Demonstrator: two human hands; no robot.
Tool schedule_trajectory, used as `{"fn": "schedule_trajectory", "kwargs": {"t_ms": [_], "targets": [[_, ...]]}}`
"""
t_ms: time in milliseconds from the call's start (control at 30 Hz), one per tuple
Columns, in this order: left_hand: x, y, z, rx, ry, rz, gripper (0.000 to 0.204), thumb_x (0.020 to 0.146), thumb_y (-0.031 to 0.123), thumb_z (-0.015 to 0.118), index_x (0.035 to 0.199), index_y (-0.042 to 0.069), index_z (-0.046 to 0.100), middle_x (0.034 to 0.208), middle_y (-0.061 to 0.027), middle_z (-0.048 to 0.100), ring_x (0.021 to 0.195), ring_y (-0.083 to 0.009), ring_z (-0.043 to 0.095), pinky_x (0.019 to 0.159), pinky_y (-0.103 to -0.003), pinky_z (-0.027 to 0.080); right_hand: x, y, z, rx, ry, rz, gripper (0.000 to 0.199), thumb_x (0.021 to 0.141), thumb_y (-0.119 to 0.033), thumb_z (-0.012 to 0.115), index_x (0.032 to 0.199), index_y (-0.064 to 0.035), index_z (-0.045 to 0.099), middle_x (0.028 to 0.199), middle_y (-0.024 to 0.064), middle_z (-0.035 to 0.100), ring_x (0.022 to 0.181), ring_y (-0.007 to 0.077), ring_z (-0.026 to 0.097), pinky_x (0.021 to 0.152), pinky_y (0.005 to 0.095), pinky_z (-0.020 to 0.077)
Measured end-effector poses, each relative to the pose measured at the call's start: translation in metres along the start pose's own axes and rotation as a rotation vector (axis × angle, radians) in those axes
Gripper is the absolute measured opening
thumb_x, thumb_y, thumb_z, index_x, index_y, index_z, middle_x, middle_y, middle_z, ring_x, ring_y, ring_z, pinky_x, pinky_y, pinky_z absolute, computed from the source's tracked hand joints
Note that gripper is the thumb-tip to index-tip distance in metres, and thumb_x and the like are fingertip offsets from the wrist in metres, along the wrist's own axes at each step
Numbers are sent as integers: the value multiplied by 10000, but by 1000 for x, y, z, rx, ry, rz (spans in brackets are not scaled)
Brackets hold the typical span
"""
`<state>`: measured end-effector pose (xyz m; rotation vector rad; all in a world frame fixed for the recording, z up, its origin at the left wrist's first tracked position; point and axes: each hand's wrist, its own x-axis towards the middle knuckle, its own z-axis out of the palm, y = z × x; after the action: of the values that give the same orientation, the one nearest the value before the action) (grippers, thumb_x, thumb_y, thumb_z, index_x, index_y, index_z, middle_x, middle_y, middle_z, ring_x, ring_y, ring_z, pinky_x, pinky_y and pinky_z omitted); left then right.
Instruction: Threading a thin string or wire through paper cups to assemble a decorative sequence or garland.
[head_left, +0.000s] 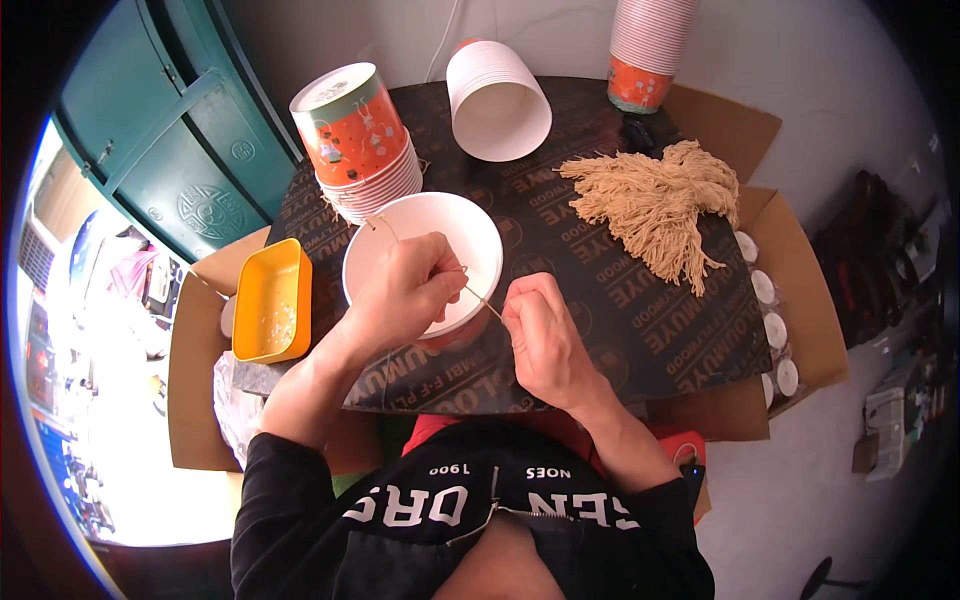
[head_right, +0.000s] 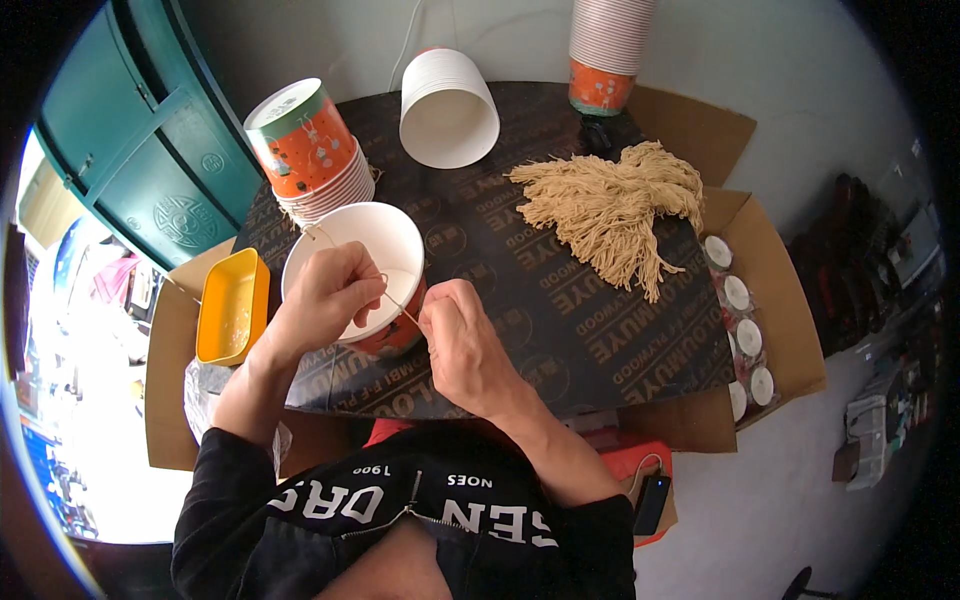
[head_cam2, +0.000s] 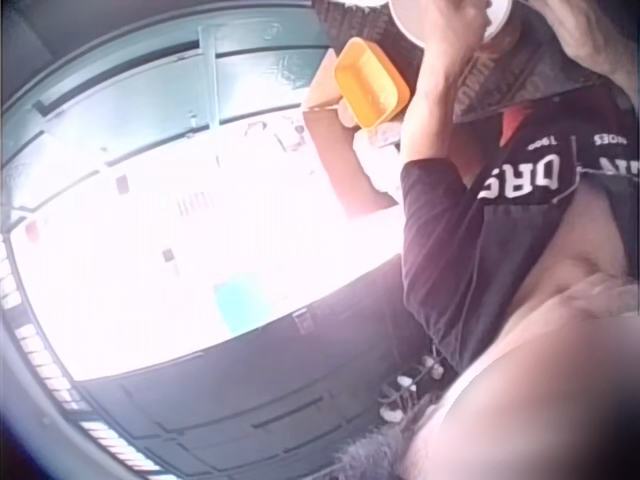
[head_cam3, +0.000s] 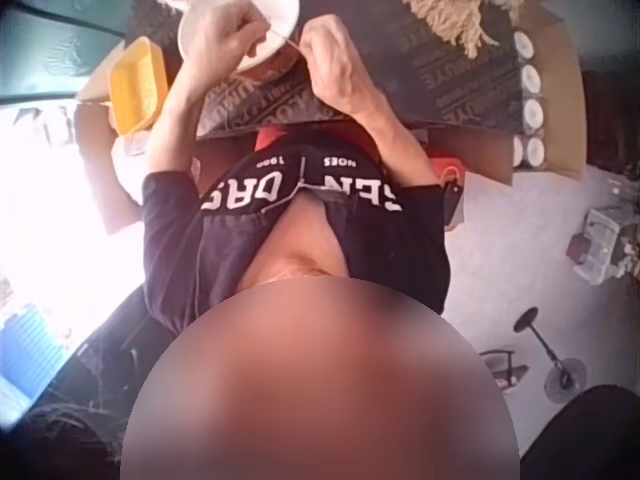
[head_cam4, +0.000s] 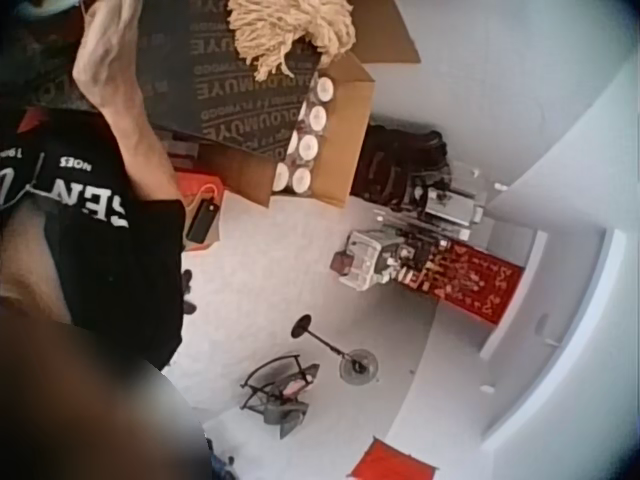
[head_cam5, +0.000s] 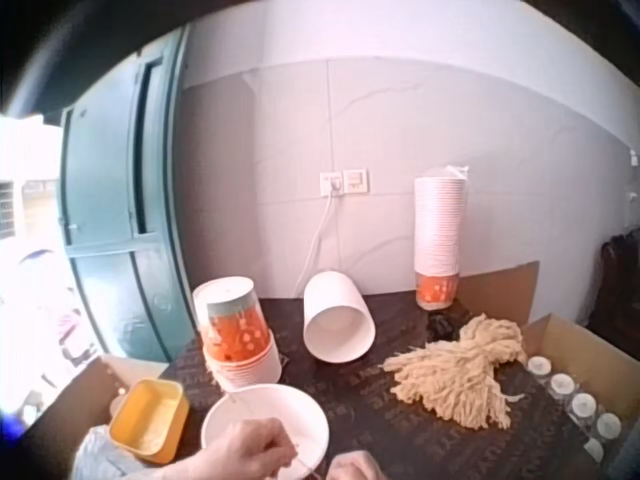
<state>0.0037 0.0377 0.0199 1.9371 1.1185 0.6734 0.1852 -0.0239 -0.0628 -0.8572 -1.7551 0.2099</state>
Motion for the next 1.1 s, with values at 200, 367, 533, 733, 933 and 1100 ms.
{"fn": "schedule_trajectory", "kwargs": {"t_ms": [200, 367, 533, 733, 933, 1100], "targets": [[4, -6, -11, 124, -32, 24, 102, 855, 60, 642, 820, -35, 631, 675, -82, 646, 563, -134, 630, 508, -271, 487, 0, -2, 5, 105, -62, 111, 142, 859, 92, 591, 919, 18, 486, 994, 175, 521, 865, 341, 568, 742, 382, 486], [-1, 1, -9, 2, 58, 95, 78, 875, 33, 656, 841, -32, 628, 727, -48, 629, 625, -96, 602, 598, -232, 480, 4, -9, 0, 123, -60, 107, 137, 869, 74, 604, 946, 15, 507, 1034, 174, 539, 896, 341, 592, 754, 383, 501], [-11, 10, -1, 117, 130, 285, 43, 852, 9, 674, 851, -23, 646, 802, -70, 640, 719, -140, 621, 659, -264, 481, 15, -12, 2, 65, 60, 25, 174, 844, 112, 609, 963, 25, 515, 1253, 243, 522, 967, 352, 620, 798, 373, 525], [-18, 14, 3, 221, 149, 369, 45, 823, -26, 672, 868, -24, 666, 858, -93, 639, 759, -188, 625, 676, -301, 490, 17, -3, 12, 256, 23, -3, 182, 837, 117, 596, 969, 18, 518, 1261, 244, 554, 934, 317, 638, 756, 356, 528], [-18, 3, 4, 163, 170, 428, 56, 821, 10, 649, 874, -8, 656, 811, -133, 621, 736, -289, 635, 614, -358, 508, 17, -3, 17, 305, 43, 12, 186, 833, 124, 591, 962, 7, 528, 1050, 178, 588, 847, 290, 629, 702, 335, 519], [-23, -2, 2, 303, 240, 450, 110, 787, -3, 670, 824, 28, 571, 788, -103, 604, 756, -299, 609, 721, -389, 482, 15, -5, 19, 157, 172, -74, 189, 843, 111, 611, 974, -3, 537, 935, 138, 548, 763, 276, 589, 663, 336, 496]]}}
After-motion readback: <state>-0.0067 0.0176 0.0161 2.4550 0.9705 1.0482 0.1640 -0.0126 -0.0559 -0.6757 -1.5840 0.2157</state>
